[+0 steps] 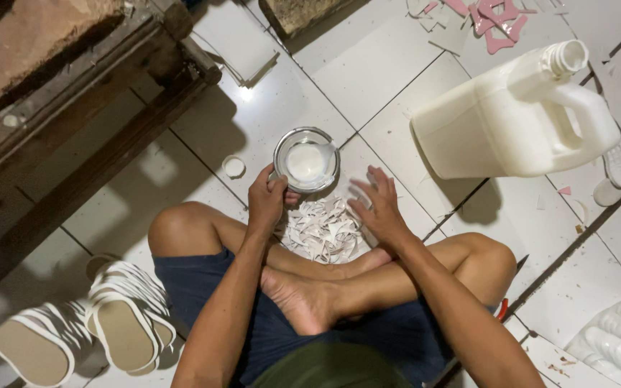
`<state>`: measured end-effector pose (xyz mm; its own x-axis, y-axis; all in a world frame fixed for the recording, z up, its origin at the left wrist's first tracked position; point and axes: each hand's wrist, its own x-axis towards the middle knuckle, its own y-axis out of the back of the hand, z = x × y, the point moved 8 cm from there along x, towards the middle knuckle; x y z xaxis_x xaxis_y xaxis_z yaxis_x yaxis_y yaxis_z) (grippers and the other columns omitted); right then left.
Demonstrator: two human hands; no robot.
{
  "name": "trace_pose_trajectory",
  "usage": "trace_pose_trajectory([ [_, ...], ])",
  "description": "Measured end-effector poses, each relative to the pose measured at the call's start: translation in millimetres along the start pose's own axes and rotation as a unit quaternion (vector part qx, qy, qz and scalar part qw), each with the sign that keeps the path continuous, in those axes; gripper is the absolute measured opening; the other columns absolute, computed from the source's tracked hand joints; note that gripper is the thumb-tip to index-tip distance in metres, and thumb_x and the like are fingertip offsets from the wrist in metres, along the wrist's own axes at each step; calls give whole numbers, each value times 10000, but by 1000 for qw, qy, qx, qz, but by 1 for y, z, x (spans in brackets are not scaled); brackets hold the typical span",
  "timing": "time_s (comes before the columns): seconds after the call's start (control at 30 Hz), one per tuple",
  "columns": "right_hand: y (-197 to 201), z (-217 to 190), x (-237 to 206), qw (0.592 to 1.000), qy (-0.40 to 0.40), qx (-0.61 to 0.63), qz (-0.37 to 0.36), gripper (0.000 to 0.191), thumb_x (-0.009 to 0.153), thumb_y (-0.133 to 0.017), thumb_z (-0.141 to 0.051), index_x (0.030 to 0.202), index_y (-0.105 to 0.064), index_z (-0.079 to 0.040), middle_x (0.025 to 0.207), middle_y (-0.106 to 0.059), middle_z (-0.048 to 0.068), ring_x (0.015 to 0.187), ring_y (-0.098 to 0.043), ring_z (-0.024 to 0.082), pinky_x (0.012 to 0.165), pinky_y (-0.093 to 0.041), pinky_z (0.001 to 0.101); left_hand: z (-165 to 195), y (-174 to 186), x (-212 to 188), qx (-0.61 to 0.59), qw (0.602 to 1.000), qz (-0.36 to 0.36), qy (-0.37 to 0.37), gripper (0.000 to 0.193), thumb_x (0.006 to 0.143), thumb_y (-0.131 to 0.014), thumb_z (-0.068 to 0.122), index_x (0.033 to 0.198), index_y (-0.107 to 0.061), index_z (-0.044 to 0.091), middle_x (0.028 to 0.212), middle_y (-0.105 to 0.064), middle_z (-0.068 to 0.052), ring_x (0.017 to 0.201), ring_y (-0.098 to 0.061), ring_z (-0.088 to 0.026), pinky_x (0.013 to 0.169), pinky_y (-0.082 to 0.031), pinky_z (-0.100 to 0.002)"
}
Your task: The person sits on the workshop floor and handles a small metal bowl, white cord and scissors, trimming cord ends. They then open a large white glue jug, pour glue into the metal bowl, and pick up and position slipper soles beside the bowl.
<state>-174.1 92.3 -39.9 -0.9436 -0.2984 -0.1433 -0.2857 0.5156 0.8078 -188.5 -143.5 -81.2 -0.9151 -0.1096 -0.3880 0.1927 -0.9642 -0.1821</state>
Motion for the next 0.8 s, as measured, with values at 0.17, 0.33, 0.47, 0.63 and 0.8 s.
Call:
trace_pose_trajectory([
  [0.17, -9, -33, 11, 994, 87, -41, 48, 708, 946, -655, -475, 1560, -438, -196, 1657, -171, 280, 1537, -162, 455, 1218, -94, 628, 4, -2, -4, 13, 1000, -7, 0, 470, 1006, -546, 90, 1441, -486, -77, 844, -742, -147, 668, -725, -171, 589, -604, -276],
  [0.33, -13, -44, -1, 969, 139, -200, 36, 705, 916, -695, -475, 1540, -456, -247, 1629, -205, 280, 1497, -206, 450, 1178, -111, 648, 10, 2, -5, 0, 1000, 6, -2, 490, 999, -534, 79, 1457, -479, -85, 851, -742, -157, 680, -738, -184, 602, -617, -292],
  [0.47, 3, -11, -32, 988, 60, -139, 36, 635, 916, -703, -443, 1458, -473, -207, 1635, -286, 260, 1520, -262, 432, 1227, -160, 609, 7, 0, -2, -7, 1000, 0, 3, 509, 997, -543, 81, 1470, -444, -76, 851, -736, -165, 685, -735, -196, 609, -618, -298],
  [0.63, 1, 22, -52, 997, -68, -7, 29, 791, 914, -689, -382, 1558, -388, -34, 1556, -388, 281, 1432, -370, 451, 1205, -269, 548, 5, -9, -3, -18, 999, -32, 6, 500, 1020, -514, 94, 1485, -411, -60, 864, -733, -148, 690, -735, -195, 606, -615, -298],
  [0.8, -27, -6, -50, 998, -29, -53, -29, 861, 863, -746, -401, 1535, -366, -17, 1535, -360, 320, 1429, -355, 455, 1186, -238, 568, 10, -12, -8, -17, 999, -48, -9, 480, 1036, -494, 97, 1481, -422, -68, 836, -720, -165, 656, -706, -192, 574, -590, -300],
])
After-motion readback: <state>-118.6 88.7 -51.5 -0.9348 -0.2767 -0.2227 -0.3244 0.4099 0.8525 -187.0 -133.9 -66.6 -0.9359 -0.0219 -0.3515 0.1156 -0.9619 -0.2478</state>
